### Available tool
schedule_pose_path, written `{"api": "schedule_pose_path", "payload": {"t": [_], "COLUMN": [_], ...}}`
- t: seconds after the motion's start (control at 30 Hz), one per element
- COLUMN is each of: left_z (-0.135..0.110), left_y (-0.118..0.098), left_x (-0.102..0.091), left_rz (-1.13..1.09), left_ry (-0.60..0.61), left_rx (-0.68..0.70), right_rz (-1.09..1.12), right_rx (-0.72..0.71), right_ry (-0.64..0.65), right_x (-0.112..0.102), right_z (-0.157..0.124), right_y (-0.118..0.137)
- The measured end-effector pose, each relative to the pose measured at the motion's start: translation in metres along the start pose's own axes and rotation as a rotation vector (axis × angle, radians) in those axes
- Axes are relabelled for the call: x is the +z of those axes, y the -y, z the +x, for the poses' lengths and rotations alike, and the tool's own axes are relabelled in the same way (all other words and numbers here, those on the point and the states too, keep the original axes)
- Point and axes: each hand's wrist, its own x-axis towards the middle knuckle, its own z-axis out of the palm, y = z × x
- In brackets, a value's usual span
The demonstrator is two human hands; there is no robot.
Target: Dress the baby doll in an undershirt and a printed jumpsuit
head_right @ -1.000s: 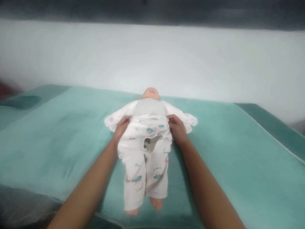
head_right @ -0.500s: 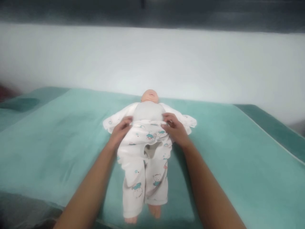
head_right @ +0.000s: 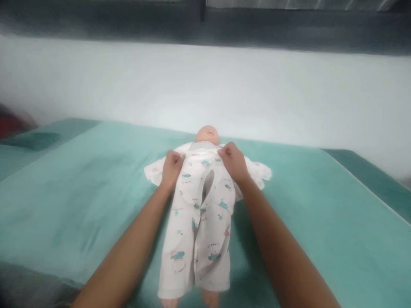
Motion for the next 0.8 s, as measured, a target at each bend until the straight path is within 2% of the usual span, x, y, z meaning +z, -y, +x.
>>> {"api": "schedule_pose_path", "payload": {"t": [0.1, 0.17, 0.4, 0.53, 0.67, 0.8], "left_z": [0.001, -0.001, -0.008, -0.018, -0.027, -0.031], "left_y": [0.002, 0.003, -0.001, -0.007, -0.013, -0.017], "left_x": [0.000, -0.003, -0.015, -0.021, -0.025, -0.027], "left_rz": [0.044, 0.061, 0.049, -0.053, -0.166, -0.266], "left_ry": [-0.018, 0.025, 0.176, 0.356, 0.445, 0.535], "left_rx": [-0.056, -0.090, -0.144, -0.238, -0.297, -0.357], "right_rz": [0.068, 0.122, 0.102, 0.030, 0.002, 0.114], "right_rx": [0.087, 0.132, 0.153, 0.186, 0.297, 0.366], "right_ry": [-0.079, -0.110, -0.126, -0.129, -0.053, 0.072], "right_x": [0.014, 0.016, 0.003, -0.005, -0.012, -0.018], "right_z": [0.006, 0.002, -0.016, -0.029, -0.045, -0.052], "right_y": [-0.008, -0.014, -0.015, -0.016, -0.025, -0.033]}}
